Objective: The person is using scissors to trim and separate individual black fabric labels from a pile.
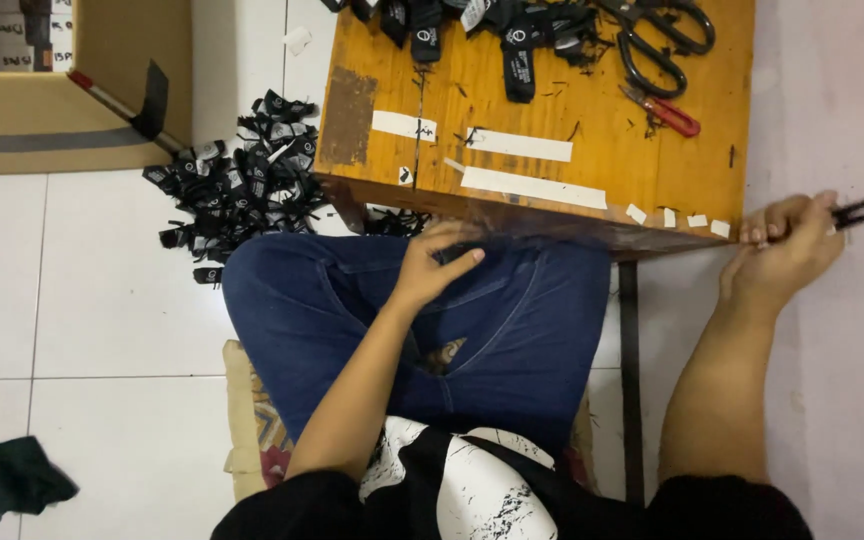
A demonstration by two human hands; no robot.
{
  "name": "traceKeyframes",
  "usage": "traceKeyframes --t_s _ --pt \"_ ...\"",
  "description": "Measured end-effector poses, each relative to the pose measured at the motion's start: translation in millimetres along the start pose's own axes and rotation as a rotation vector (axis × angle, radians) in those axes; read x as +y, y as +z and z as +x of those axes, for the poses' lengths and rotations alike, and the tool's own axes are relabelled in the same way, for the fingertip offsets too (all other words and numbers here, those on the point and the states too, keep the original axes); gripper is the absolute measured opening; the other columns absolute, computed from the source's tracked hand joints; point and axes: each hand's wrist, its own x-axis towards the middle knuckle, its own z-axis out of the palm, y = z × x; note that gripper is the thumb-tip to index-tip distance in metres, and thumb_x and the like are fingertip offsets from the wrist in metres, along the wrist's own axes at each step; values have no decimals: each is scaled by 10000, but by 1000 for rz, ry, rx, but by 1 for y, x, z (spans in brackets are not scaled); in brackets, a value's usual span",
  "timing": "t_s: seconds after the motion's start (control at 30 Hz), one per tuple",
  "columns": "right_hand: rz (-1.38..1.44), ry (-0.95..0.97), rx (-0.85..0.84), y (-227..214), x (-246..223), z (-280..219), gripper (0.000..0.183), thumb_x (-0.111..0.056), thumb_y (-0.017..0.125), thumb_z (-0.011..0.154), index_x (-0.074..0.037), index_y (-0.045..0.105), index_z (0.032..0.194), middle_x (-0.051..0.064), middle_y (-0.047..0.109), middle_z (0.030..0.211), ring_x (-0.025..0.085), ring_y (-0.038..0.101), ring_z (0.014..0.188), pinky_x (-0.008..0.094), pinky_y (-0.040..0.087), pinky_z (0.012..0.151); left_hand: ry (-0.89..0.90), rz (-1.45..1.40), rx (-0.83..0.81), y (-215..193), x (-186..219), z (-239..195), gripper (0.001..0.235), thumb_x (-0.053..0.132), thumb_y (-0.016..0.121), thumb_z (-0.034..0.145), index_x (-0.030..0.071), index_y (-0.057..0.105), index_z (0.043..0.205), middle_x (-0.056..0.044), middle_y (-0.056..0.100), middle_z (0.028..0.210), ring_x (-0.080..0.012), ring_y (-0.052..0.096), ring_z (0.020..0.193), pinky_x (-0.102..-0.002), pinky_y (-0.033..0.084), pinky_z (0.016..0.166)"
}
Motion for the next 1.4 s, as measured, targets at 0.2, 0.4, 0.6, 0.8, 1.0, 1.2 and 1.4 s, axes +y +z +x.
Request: traceKeyframes --t_s 0.2,0.4,0.6,0.8,1.0,1.2,1.4 --pt "-346 -263 -3 -16 14 -18 361 15 541 879 -122 273 680 12 370 710 129 438 712 267 432 703 91 -237 -73 -5 -2 1 35 65 683 728 91 669 747 -75 646 877 -189 606 867 -290 489 818" --pt "-512 -242 -149 -10 2 -28 336 -10 556 840 -107 291 658 173 599 989 229 590 1020 329 453 872 6 -167 0 -9 1 -3 167 96 708 708 117 668 869 -35 656 886 -135 606 876 -250 469 854" --pt "-463 -96 -82 -12 15 -31 461 -9 546 936 -147 212 650 -57 223 625 62 271 610 213 319 616 -27 -192 195 6 53 4 259 86 636 771 65 587 1025 -75 639 967 -151 615 913 -261 480 863" --pt "-446 -75 -79 -10 6 -39 449 10 555 907 -149 237 632 -59 208 641 62 495 790 222 425 808 -226 -252 442 24 76 10 130 186 620 774 65 620 822 -4 559 679 -64 533 648 -226 568 534" --pt "-468 -77 -75 -9 -3 -44 448 7 569 899 -143 252 622 -63 213 643 237 616 1116 295 445 982 -274 -322 495 21 81 16 99 160 644 770 67 653 802 63 466 589 -30 422 555 -170 370 520" --pt "-449 -45 -76 -16 1 -41 469 -17 656 890 -172 306 619 -86 290 628 223 626 1109 315 487 1004 -239 -316 533 24 100 23 66 95 641 766 46 672 798 -10 584 673 -65 512 637 -183 413 598" --pt "-478 -13 -42 -30 15 -37 475 -36 671 896 -167 298 634 -84 292 594 215 646 1125 237 503 828 -329 -340 495 22 123 32 217 120 629 773 44 609 571 0 525 483 -39 425 456 -174 352 465"
